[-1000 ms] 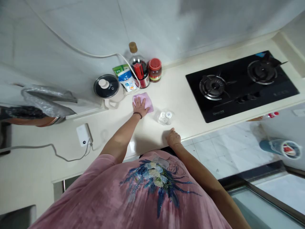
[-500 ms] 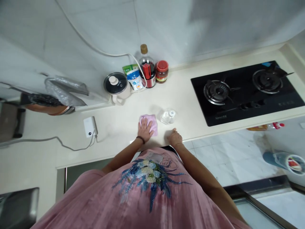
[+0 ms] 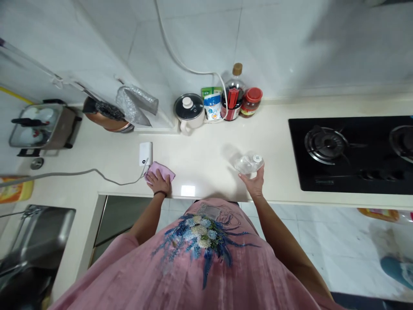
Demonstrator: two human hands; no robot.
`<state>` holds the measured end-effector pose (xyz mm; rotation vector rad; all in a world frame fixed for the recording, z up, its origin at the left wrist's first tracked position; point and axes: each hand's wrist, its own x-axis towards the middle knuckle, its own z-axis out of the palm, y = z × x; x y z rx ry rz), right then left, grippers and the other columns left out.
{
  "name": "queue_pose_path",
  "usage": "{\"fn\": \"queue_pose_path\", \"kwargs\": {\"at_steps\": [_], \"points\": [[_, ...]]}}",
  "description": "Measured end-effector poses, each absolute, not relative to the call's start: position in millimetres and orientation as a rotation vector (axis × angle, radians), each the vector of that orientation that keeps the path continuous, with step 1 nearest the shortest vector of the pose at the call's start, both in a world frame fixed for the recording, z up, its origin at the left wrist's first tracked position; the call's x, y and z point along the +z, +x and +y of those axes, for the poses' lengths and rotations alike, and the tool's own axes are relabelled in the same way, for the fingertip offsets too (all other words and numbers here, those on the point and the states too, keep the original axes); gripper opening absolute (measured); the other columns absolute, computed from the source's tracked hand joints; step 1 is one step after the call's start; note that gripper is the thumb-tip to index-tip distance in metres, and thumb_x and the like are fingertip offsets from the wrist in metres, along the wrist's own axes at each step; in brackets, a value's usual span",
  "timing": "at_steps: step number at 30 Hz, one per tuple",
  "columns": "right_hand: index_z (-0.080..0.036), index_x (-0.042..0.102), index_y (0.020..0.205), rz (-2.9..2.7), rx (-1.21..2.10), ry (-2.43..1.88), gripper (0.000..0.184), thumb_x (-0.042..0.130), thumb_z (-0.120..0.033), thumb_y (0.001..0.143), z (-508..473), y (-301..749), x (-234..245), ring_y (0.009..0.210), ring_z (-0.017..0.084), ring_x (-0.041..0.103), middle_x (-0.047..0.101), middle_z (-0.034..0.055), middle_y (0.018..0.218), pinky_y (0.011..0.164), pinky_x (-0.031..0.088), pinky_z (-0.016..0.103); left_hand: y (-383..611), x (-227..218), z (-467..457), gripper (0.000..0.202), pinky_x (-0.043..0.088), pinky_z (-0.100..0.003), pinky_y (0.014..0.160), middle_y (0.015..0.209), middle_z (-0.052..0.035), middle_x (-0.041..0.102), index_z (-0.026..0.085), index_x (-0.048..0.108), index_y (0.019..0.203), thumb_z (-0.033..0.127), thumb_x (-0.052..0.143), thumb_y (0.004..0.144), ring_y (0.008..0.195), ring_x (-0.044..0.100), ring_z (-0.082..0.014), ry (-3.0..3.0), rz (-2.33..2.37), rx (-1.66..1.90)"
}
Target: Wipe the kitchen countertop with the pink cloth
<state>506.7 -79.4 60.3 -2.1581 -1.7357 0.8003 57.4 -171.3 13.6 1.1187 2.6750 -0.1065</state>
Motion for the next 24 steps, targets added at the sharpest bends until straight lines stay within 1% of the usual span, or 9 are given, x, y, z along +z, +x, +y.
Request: {"fn": "queue_pose_path", "kwargs": {"at_steps": [3,6,9,11,14,16,19,21,24], "points": [[-0.011,0.011,0.166,-1.495,0.723,-2.070,0.105,0.069,-0.051,0.088,-63.7,491.9,62.7,0.139,0.031,0.055,0.052,0.0222,0.155,0.113,0.049,0.047,65.0,8.1,-176.8,0.077,0.017,-0.067,0.129,0.178,-0.0262,0.007,0.011,0.025,0.171,0.054,0.037,0.109,0.166,0.002,-0.0430,1.093,2.718,-0.090],[-0.009,0.025,0.160,-1.432,0.695,-1.998,0.094,0.066,-0.055,0.088,-50.6,488.6,62.5,0.131,0.031,0.060,0.056,0.0231,0.149,0.108,0.052,0.045,72.4,5.0,-178.4,0.076,0.014,-0.067,0.130,0.178,-0.0257,0.006,0.012,0.026,0.171,0.053,0.038,0.108,0.166,0.002,-0.0426,1.109,2.722,-0.085],[-0.009,0.035,0.154,-1.503,0.728,-1.919,0.089,0.069,-0.055,0.086,-39.6,497.1,65.1,0.124,0.030,0.063,0.060,0.0212,0.143,0.104,0.053,0.042,71.5,4.2,-178.9,0.076,0.014,-0.066,0.130,0.178,-0.0255,0.005,0.012,0.024,0.172,0.052,0.038,0.109,0.166,0.001,-0.0416,1.105,2.697,-0.070],[-0.011,0.040,0.153,-1.633,0.808,-1.878,0.087,0.072,-0.053,0.084,-34.0,502.2,70.2,0.121,0.028,0.063,0.062,0.0183,0.139,0.104,0.053,0.042,69.0,3.5,-179.3,0.077,0.013,-0.066,0.130,0.178,-0.0253,0.005,0.012,0.024,0.172,0.052,0.038,0.109,0.166,0.001,-0.0416,1.102,2.689,-0.057],[-0.017,0.045,0.154,-1.883,0.873,-1.858,0.089,0.079,-0.050,0.078,-30.5,494.7,81.6,0.118,0.028,0.063,0.064,0.0135,0.135,0.105,0.051,0.041,66.8,1.2,-179.8,0.078,0.012,-0.067,0.130,0.178,-0.0252,0.004,0.012,0.023,0.172,0.053,0.039,0.108,0.166,0.000,-0.0421,1.102,2.690,-0.036],[-0.021,0.052,0.151,-2.117,0.829,-1.900,0.086,0.082,-0.048,0.075,-33.0,476.5,89.3,0.118,0.029,0.061,0.064,0.0120,0.131,0.105,0.049,0.042,66.2,-0.9,-180.0,0.078,0.011,-0.067,0.130,0.179,-0.0246,0.004,0.012,0.023,0.172,0.054,0.038,0.108,0.166,0.000,-0.0422,1.107,2.691,-0.031],[-0.025,0.061,0.145,-2.505,0.735,-1.913,0.079,0.083,-0.045,0.072,-42.7,439.8,96.7,0.121,0.033,0.057,0.063,0.0127,0.127,0.106,0.044,0.044,65.6,-3.3,-180.3,0.078,0.010,-0.068,0.130,0.179,-0.0236,0.004,0.013,0.024,0.172,0.055,0.038,0.108,0.166,-0.001,-0.0424,1.126,2.686,-0.027],[-0.025,0.061,0.145,-2.631,0.685,-1.919,0.078,0.081,-0.045,0.072,-50.1,420.5,98.2,0.123,0.034,0.054,0.061,0.0135,0.130,0.107,0.041,0.044,65.1,-4.1,-180.6,0.078,0.010,-0.068,0.130,0.179,-0.0233,0.004,0.013,0.024,0.172,0.055,0.039,0.108,0.166,0.000,-0.0427,1.143,2.681,-0.019],[-0.026,0.058,0.146,-2.646,0.603,-2.006,0.078,0.077,-0.047,0.073,-57.6,412.2,96.5,0.124,0.034,0.052,0.059,0.0142,0.132,0.106,0.038,0.044,65.2,-4.2,-180.8,0.078,0.012,-0.068,0.130,0.179,-0.0233,0.004,0.013,0.024,0.172,0.054,0.040,0.108,0.166,0.001,-0.0427,1.158,2.688,-0.022]]}}
